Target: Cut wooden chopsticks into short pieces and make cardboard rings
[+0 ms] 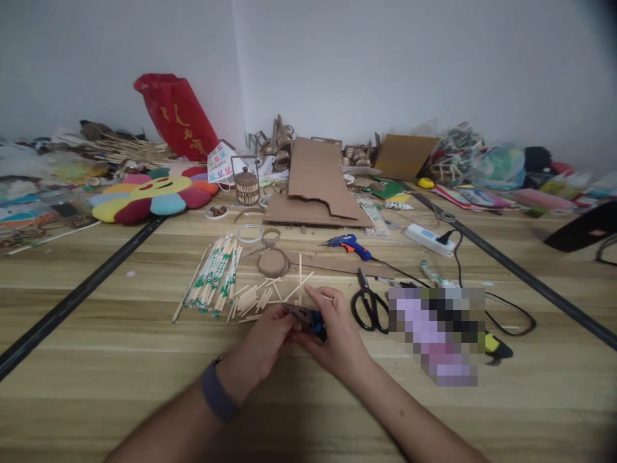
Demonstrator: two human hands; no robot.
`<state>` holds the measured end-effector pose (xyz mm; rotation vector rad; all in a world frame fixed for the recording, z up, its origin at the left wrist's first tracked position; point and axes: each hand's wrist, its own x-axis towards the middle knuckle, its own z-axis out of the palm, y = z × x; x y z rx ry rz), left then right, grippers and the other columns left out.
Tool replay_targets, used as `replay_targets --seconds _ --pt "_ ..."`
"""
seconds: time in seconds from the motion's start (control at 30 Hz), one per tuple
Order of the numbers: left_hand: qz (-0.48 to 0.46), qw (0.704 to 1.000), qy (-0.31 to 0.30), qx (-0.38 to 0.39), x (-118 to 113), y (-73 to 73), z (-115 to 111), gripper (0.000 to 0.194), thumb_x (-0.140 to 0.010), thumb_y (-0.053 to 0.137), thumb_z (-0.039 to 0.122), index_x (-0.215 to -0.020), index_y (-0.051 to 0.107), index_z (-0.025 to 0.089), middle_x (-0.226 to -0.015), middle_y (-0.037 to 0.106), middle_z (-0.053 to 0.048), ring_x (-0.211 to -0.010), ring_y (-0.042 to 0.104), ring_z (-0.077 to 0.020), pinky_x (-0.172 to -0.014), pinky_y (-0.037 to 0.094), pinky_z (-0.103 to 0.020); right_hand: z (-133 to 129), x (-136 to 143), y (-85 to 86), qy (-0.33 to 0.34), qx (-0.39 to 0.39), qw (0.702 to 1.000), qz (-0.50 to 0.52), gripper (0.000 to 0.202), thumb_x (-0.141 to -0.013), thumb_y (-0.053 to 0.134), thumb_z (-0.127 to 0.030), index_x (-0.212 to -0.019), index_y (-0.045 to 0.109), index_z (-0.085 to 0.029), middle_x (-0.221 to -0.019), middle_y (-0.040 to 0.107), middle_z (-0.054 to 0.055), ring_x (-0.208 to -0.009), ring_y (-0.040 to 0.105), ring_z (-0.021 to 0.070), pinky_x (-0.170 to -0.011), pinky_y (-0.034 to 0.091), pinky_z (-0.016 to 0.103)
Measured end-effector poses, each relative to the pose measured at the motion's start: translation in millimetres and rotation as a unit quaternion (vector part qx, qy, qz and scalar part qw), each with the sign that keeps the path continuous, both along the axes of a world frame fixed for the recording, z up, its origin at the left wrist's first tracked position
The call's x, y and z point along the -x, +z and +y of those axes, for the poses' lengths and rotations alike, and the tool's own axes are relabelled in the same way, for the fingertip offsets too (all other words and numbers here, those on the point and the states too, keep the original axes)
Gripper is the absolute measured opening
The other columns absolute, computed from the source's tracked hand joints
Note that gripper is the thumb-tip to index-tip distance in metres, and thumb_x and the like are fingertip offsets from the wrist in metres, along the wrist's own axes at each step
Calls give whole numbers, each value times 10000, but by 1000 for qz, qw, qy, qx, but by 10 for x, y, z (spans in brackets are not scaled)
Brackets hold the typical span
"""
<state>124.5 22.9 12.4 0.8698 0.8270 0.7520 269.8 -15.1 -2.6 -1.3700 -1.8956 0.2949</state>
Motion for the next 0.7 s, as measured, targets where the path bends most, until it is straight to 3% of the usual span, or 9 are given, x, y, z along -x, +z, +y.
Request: replay_targets --seconds 0.47,0.6,0.7 --pt "6 999 8 -51 -34 -28 -76 294 -727 698 449 -806 622 176 -799 692 -38 -791 641 -208 -786 486 -344 24 -35 60 -7 55 997 49 758 -691 761 -171 -1355 406 -258 -1217 459 116 -1174 517 292 -974 477 453" --pt "28 996 24 -78 42 78 -5 393 -711 703 554 -783 615 179 -758 679 -22 -715 640 -194 -702 512 -324 33 -111 202 11 57 996 63 464 -719 773 -264 -1122 546 -228 -1098 542 92 -1050 551 271 -895 488 408" --pt "60 994 26 -93 148 164 85 420 -698 707 587 -766 608 184 -746 685 -6 -685 656 -190 -697 523 -323 37 -226 336 23 137 989 46 176 -815 664 -298 -942 583 -205 -919 588 54 -867 570 220 -765 471 323"
